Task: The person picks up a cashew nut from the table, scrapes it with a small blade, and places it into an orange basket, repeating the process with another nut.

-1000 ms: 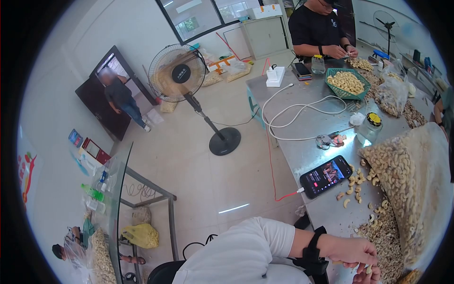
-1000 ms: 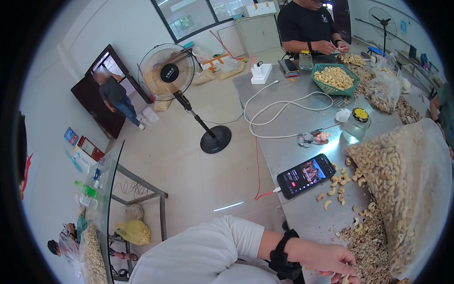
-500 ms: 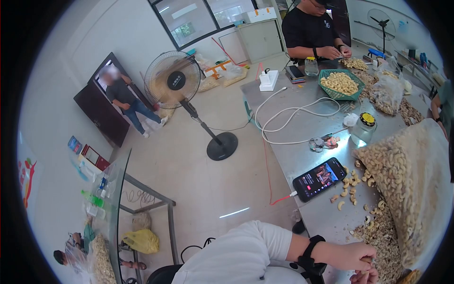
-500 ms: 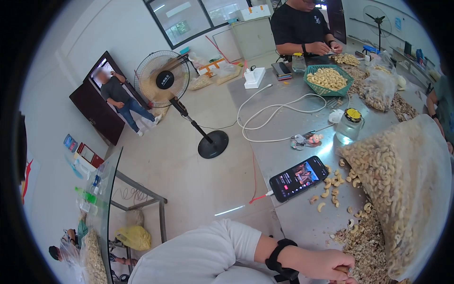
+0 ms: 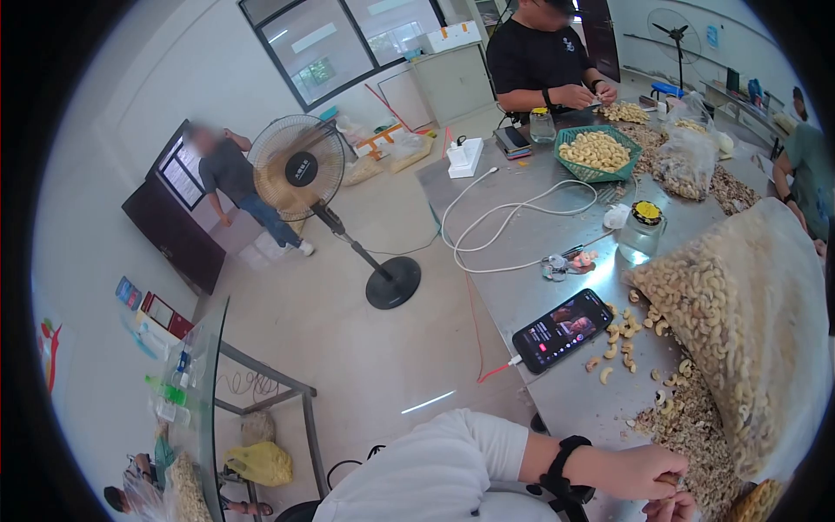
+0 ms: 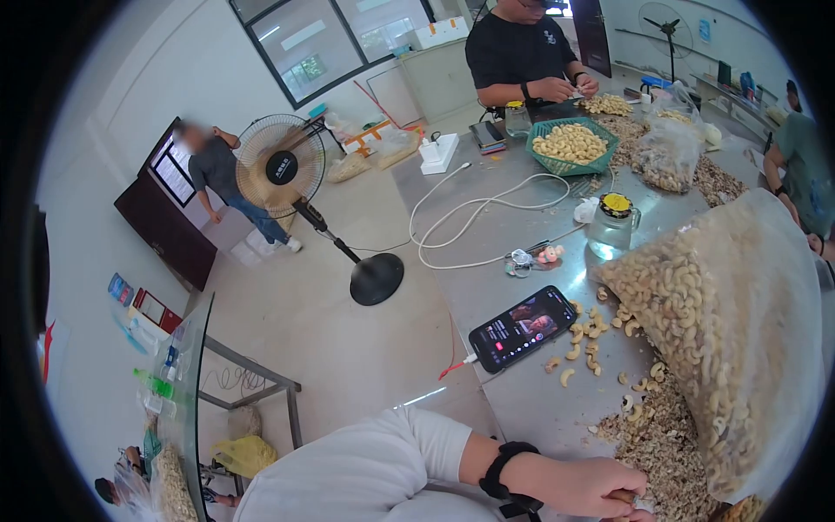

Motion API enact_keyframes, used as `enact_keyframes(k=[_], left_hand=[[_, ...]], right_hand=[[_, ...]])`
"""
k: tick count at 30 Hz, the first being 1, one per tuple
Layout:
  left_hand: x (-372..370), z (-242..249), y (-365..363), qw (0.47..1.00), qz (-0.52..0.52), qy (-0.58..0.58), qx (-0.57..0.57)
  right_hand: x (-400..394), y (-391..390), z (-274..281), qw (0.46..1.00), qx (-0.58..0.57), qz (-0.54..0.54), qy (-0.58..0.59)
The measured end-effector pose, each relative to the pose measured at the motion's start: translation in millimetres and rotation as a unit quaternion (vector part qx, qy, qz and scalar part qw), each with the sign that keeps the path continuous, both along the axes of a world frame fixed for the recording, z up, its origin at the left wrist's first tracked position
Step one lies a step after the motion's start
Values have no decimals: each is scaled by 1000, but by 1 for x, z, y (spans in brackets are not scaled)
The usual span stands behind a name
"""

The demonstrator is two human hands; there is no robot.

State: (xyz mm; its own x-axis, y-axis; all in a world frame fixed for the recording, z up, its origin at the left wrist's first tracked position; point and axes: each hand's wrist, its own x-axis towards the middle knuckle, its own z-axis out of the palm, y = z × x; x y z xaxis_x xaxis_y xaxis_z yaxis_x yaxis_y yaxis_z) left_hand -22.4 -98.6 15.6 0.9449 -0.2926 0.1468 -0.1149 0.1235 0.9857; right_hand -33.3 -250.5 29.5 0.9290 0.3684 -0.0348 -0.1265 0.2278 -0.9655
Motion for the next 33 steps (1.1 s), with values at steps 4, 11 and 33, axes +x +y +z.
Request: enact_keyframes(k=[4, 11, 33], left_hand=[[3, 2, -2, 1000, 6, -6, 30], [6, 2, -6, 997, -1, 56, -53], [8, 9, -6, 996, -27, 75, 49]], right_hand=[[1, -5, -4, 999, -34, -22, 1], [2, -5, -6, 996, -58, -62, -12], [7, -11, -4, 987, 6, -58, 151]])
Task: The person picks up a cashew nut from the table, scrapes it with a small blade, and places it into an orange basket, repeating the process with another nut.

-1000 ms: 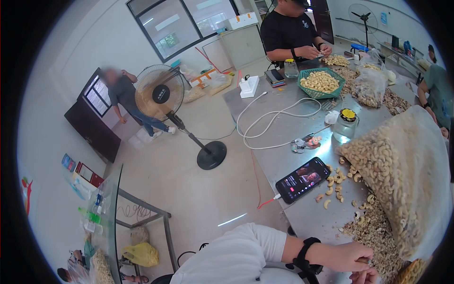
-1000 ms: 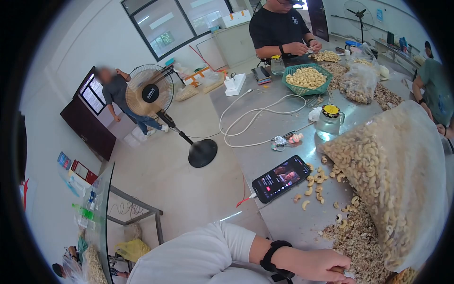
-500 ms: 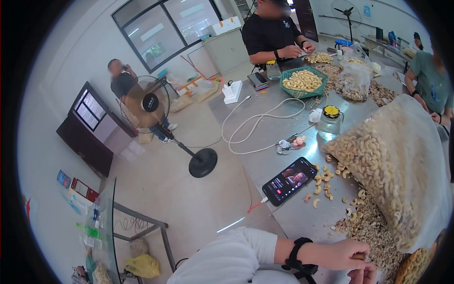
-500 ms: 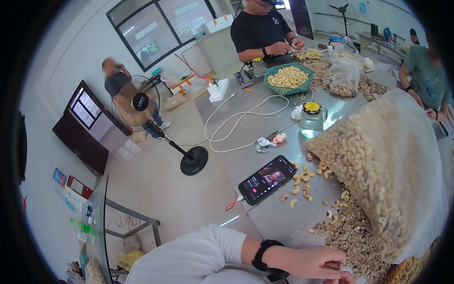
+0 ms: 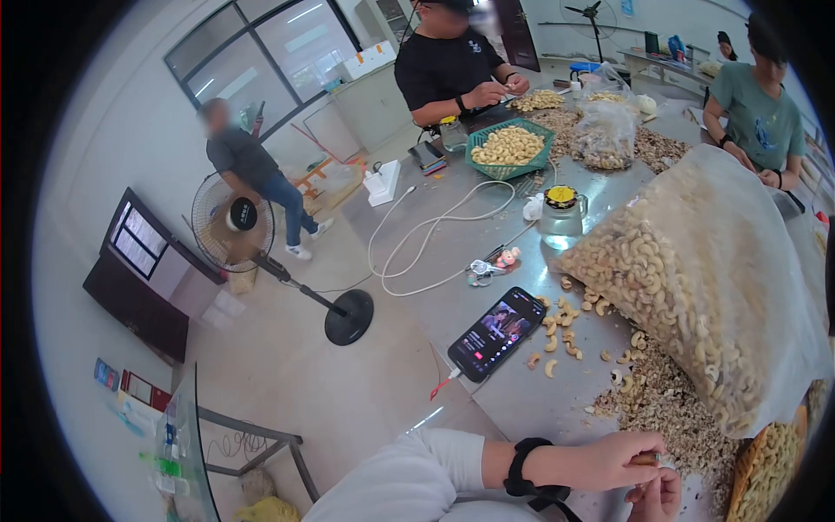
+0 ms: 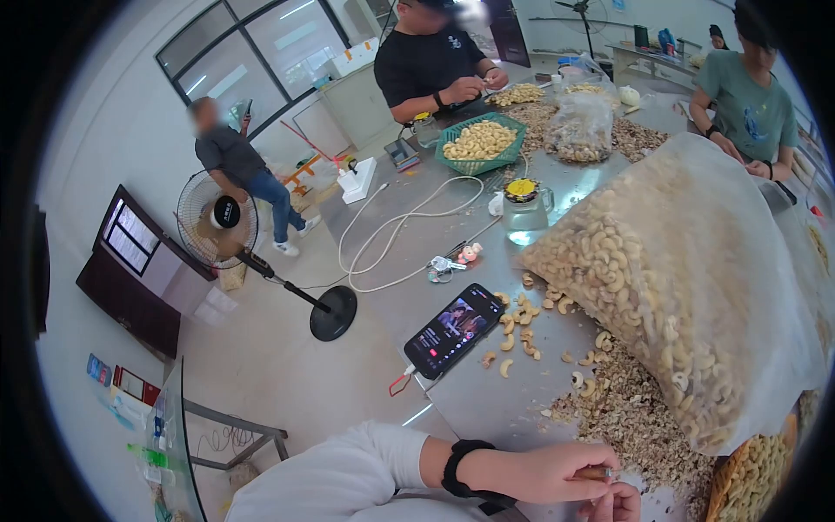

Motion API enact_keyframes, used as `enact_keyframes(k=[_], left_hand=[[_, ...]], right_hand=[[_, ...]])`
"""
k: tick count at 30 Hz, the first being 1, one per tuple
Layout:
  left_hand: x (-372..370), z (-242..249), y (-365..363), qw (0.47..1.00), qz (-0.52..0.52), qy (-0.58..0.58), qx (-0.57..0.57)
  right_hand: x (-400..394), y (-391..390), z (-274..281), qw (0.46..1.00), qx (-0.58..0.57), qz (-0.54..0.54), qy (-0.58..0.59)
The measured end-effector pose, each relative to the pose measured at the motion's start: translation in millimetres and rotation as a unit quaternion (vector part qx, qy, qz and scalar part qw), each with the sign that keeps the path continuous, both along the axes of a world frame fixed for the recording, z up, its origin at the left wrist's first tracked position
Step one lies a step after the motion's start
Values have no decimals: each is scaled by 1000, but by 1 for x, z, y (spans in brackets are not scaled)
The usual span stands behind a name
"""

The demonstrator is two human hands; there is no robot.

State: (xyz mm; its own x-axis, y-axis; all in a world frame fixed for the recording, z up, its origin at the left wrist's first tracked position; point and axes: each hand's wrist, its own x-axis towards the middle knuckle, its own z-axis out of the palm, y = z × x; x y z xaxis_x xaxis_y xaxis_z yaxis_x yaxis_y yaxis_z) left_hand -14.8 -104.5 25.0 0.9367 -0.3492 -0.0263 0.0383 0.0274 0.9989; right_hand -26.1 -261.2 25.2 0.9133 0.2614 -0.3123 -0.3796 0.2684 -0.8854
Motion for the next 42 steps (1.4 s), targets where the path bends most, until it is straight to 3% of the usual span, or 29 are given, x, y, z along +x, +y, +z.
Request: enact_keyframes(k=[7, 13, 16, 17, 21, 24, 27, 33, 36, 42], left_hand=[[2, -8, 2, 997, -27, -18, 66], [2, -5, 0, 999, -33, 28, 2], [2, 0, 2, 997, -3, -28, 72], [2, 4, 2, 997, -12, -2, 76], [1, -1, -8, 996, 33, 75, -32], [0, -2, -1, 983, 56, 176, -3], [1, 2, -5, 982, 59, 179, -1], [3, 2, -5, 984, 81, 158, -20], [3, 2, -5, 983, 90, 161, -16], [4, -8, -2, 980, 96, 172, 9]], right_hand=[[-2, 0, -4, 998, -40, 0, -53], [1, 3, 0, 998, -7, -8, -61], [0, -3, -24, 997, -39, -25, -61], [-2, -2, -17, 993, -73, -29, -84], [1, -14, -8, 996, 33, 12, -80], [5, -26, 4, 995, 63, -24, -74], [14, -49, 16, 983, 61, -117, -124], [44, -103, 37, 903, -124, -315, -264], [66, -138, 21, 776, -337, -405, -348], [30, -106, -11, 901, -227, -294, -225]])
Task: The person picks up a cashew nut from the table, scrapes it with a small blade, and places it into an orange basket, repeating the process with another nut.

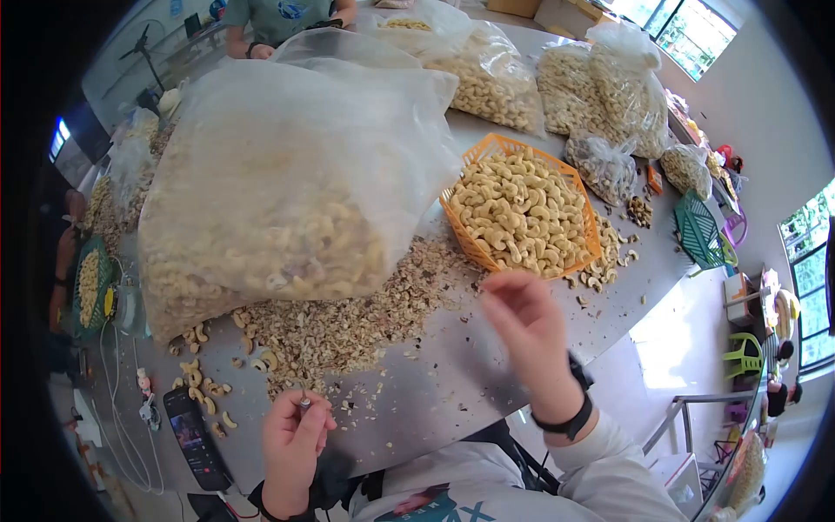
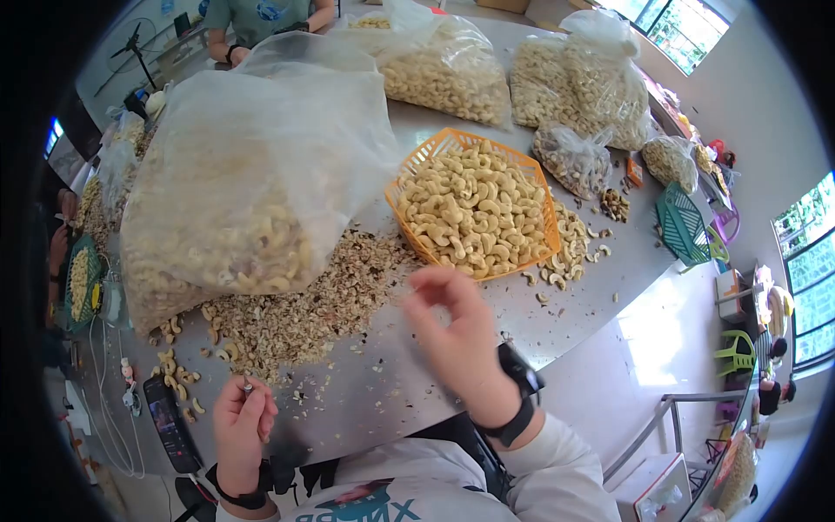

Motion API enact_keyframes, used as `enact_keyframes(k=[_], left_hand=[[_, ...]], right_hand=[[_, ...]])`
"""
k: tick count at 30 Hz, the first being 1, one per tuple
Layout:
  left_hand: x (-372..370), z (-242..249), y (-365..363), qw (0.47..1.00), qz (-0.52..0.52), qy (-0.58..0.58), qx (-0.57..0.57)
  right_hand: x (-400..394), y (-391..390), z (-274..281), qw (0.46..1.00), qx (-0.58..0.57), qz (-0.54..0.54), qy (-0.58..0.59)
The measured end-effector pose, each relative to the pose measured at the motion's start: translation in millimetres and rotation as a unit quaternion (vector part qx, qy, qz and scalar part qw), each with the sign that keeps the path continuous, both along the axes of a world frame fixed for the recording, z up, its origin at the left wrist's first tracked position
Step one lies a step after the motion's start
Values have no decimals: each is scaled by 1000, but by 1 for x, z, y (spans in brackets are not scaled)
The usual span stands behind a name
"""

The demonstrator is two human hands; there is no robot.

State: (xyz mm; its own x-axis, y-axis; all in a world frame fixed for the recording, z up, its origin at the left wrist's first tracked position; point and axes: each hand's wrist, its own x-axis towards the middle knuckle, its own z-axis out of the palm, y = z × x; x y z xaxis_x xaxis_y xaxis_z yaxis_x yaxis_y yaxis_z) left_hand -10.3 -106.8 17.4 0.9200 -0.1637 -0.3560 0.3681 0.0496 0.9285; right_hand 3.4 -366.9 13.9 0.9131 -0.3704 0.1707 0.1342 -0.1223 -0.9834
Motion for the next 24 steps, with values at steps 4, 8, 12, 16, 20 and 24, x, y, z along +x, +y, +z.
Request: enact_keyframes(k=[4, 8, 12, 16, 20, 24], left_hand=[[-1, -6, 0, 997, -56, 22, 43], [-3, -12, 6, 992, -85, 41, 85], [-7, -21, 11, 989, -83, 63, 103], [-11, -31, 14, 990, -58, 86, 91], [-4, -31, 15, 991, -48, 83, 94], [3, -27, 16, 989, -31, 127, 73]], right_hand=[[-21, 32, -6, 974, 29, 196, 110], [-30, 49, -16, 941, 64, 292, 158], [-40, 60, -24, 909, 110, 345, 206], [-51, 67, -33, 870, 145, 393, 262], [-52, 70, -38, 854, 139, 410, 287], [-49, 70, -44, 859, 148, 403, 278]])
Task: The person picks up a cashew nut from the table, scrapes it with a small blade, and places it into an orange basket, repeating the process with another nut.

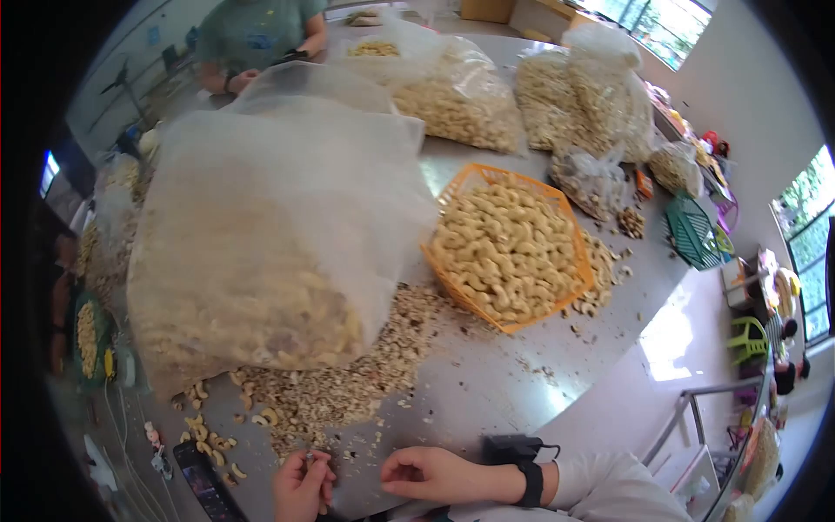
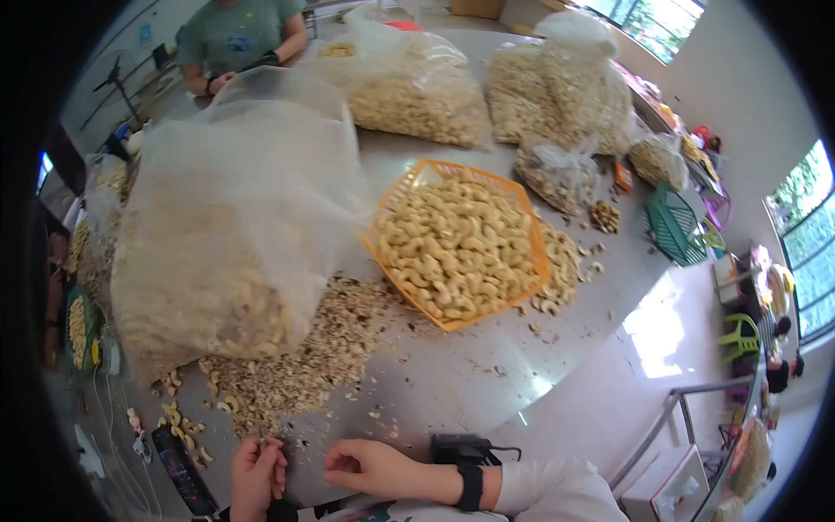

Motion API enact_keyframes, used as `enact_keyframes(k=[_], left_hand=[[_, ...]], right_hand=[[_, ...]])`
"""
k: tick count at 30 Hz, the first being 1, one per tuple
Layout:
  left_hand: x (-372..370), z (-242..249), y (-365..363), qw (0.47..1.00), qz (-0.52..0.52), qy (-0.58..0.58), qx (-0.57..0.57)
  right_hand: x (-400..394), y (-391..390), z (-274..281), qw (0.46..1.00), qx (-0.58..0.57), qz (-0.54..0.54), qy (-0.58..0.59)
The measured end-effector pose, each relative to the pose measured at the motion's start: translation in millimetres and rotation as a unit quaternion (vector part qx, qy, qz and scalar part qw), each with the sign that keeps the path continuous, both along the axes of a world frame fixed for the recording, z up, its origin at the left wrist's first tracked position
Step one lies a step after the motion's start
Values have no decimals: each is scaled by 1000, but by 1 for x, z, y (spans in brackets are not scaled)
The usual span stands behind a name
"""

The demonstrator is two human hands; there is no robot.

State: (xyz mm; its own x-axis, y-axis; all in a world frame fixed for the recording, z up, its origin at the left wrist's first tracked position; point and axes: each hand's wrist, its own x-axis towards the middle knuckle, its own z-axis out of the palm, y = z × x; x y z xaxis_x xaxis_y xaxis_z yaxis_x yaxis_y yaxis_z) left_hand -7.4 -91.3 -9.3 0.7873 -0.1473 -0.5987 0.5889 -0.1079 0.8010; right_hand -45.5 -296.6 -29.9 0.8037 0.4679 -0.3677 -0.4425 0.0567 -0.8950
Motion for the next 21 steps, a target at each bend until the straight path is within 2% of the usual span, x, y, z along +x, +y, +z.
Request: enact_keyframes(k=[5, 7, 10, 13, 19, 21], left_hand=[[4, 1, 12, 998, -17, 48, -36], [4, -2, 14, 998, -29, 32, -43], [4, -3, 15, 998, -33, 31, -50], [5, -4, 15, 997, -36, 30, -69], [5, -2, 17, 996, -47, 5, -77], [3, -3, 17, 996, -52, -2, -76]], right_hand=[[6, -3, 5, 997, -55, 52, 2], [10, -2, 10, 994, -88, 62, 14], [14, 1, 28, 994, -99, 34, -22], [14, 2, 28, 994, -100, 33, -28], [14, 7, 31, 993, -83, 33, 78], [9, 5, 19, 996, -63, 38, 56]])
